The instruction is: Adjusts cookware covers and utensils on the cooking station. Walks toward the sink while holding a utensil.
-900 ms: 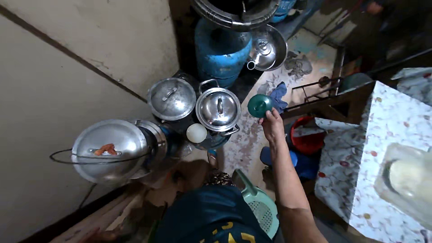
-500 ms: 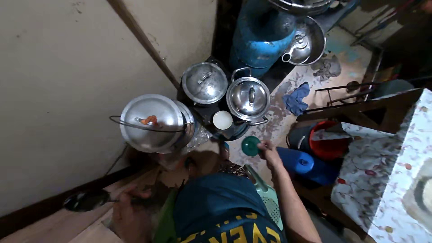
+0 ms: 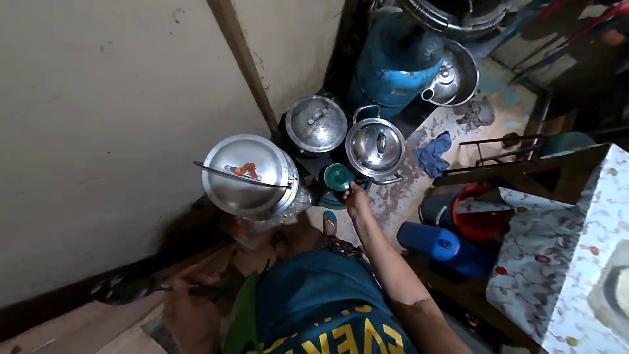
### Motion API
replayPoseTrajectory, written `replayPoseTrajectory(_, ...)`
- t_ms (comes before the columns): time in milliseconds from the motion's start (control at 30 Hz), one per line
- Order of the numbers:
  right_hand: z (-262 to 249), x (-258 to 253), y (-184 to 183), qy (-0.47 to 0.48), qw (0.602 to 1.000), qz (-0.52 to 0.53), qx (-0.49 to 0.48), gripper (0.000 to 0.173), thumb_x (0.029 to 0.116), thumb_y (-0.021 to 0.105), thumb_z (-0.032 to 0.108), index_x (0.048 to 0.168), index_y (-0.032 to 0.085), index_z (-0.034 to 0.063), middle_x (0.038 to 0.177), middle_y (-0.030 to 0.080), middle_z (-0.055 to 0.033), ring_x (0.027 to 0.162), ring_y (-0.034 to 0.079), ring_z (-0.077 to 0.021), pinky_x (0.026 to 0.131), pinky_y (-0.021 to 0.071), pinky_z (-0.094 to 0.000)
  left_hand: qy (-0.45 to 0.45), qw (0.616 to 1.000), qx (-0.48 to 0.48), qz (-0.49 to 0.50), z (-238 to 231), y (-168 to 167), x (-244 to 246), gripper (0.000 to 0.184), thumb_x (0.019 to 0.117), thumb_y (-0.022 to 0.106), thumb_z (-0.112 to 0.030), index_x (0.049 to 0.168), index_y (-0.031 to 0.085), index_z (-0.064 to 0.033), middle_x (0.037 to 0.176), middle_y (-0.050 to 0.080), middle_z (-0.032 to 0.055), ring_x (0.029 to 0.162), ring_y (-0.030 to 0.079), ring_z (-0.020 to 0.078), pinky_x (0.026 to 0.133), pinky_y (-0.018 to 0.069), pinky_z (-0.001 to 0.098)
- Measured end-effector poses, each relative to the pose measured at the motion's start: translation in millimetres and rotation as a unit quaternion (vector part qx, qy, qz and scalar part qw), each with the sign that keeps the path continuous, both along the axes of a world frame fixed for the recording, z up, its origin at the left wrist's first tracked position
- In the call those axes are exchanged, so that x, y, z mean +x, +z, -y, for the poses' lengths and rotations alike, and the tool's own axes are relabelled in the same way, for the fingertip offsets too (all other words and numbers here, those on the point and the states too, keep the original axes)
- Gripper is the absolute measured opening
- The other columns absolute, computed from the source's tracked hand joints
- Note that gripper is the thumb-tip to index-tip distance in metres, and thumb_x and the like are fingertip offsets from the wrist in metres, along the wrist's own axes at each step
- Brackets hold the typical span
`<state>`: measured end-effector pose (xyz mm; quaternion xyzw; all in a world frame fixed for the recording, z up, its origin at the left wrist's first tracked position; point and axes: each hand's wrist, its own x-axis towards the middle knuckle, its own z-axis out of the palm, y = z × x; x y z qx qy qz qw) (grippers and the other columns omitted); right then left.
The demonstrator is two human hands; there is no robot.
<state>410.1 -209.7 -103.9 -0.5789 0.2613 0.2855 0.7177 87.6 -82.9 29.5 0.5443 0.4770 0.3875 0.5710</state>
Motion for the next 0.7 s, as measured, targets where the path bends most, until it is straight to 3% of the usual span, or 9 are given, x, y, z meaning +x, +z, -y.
replayPoseTrajectory(233,-17,-5,16,-0.003,0.996,0.038,-0.087,0.012,0.1062,0.054,0.011,0.108,0.054,-0.0001,0.075,0.056,-0.0046,0.052,0.053,-0.0093,0.053,0.0513,-0.0245,0.008,1.0,-0.011,0.009,-5,-4,-9,0.041,0.1103,0.015,-0.016,0.111,0.056,-0.0121,0.077,0.068,-0.0178,0.071,0.069,0.0002,0.072,0.0608,0.0205)
replayPoseTrajectory(300,-17,-5,14,0.016,0.994,0.053,-0.097,0.025,0.106,0.055,0.011,0.126,0.047,-0.002,0.082,0.055,-0.0085,0.053,0.055,-0.012,0.054,0.0533,-0.0271,0.011,1.0,-0.009,0.017,-6,-4,-9,0.041,0.1106,0.016,-0.016,0.111,0.057,-0.0117,0.077,0.068,-0.0171,0.071,0.069,0.0008,0.071,0.0613,0.0209)
replayPoseTrajectory(367,-17,-4,12,0.025,0.992,0.057,-0.11,0.031,0.1055,0.055,0.01,0.132,0.044,-0.0012,0.086,0.055,-0.0108,0.054,0.056,-0.0141,0.054,0.054,-0.0292,0.01,1.0,-0.01,0.022,-7,-6,-10,0.041,0.1107,0.017,-0.016,0.111,0.057,-0.0124,0.077,0.068,-0.0174,0.071,0.069,0.0009,0.071,0.0613,0.0208)
replayPoseTrajectory(700,-11,5,16,0.053,0.991,0.049,-0.11,0.023,0.1045,0.053,0.003,0.125,0.047,-0.0039,0.082,0.055,-0.0083,0.052,0.053,-0.0103,0.052,0.0518,-0.0246,0.003,1.0,-0.011,0.016,-4,-5,-4,0.04,0.1108,0.018,-0.017,0.11,0.058,-0.0119,0.077,0.069,-0.0163,0.071,0.069,0.0009,0.07,0.0605,0.0195)
